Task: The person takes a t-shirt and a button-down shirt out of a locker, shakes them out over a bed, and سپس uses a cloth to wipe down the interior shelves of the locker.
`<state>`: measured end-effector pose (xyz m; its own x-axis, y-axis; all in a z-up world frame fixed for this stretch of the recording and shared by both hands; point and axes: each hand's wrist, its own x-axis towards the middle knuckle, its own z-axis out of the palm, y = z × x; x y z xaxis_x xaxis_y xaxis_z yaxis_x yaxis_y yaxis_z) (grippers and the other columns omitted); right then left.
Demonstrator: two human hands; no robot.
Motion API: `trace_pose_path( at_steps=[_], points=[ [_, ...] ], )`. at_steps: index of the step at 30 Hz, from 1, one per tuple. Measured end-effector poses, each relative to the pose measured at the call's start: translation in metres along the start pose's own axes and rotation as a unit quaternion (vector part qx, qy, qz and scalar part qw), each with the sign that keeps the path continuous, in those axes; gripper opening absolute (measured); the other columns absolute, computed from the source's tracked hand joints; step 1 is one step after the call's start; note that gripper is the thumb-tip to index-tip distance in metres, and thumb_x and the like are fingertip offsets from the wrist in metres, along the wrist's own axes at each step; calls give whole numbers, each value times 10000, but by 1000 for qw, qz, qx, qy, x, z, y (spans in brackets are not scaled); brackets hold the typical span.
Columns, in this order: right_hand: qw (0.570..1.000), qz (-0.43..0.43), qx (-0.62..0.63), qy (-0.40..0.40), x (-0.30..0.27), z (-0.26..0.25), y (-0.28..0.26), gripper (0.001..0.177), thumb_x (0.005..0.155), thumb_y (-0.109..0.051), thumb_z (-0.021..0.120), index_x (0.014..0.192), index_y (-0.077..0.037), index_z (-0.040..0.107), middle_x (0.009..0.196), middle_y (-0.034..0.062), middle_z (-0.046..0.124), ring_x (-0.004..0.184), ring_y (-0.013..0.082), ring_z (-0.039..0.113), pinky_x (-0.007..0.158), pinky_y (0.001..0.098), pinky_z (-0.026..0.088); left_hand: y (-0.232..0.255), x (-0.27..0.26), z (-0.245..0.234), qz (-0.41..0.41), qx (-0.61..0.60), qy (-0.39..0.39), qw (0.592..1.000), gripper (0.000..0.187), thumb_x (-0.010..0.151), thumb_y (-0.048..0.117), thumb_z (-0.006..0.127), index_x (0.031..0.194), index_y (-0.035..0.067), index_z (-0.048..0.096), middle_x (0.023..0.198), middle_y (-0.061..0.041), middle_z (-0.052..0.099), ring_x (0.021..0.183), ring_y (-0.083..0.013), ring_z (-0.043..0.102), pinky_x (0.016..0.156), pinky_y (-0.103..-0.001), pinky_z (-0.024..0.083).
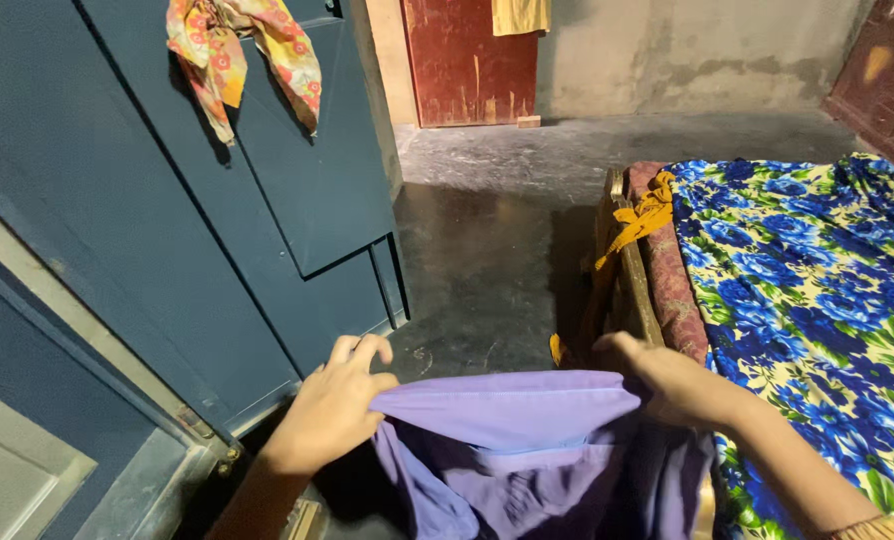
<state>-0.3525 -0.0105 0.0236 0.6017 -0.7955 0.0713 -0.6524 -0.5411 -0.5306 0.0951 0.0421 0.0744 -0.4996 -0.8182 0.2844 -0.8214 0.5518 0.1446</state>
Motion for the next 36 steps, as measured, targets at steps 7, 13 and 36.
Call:
trace_pose_path(
  at_steps=[7,13,36],
  points=[
    [957,195,162,144,-26,22,70,219,917,-163,684,1102,-57,633,863,49,700,823,131,670,749,302,525,0,12,3,-133,-408,-174,886,247,881,174,702,1106,83,748,979,-38,808,958,-207,742,885,-302,589],
    [895,224,367,120,-20,20,68,324,1020,-295,576,994,2,703,848,-27,635,802,75,560,740,264,475,-7,14,6,-122,-575,-198,784,496,922,439,607,1117,-2,723,1046,-86,764,997,-177,704,924,-312,528],
    [957,196,-164,134,35,30,94,338,752,-273,832,1053,-133,770,993,152,771,958,317,752,830,417,588,-8,45,-2,-102,6,25,994,401,794,506,759,1051,198,731,875,-104,751,860,-329,709,728,-447,534]
  ],
)
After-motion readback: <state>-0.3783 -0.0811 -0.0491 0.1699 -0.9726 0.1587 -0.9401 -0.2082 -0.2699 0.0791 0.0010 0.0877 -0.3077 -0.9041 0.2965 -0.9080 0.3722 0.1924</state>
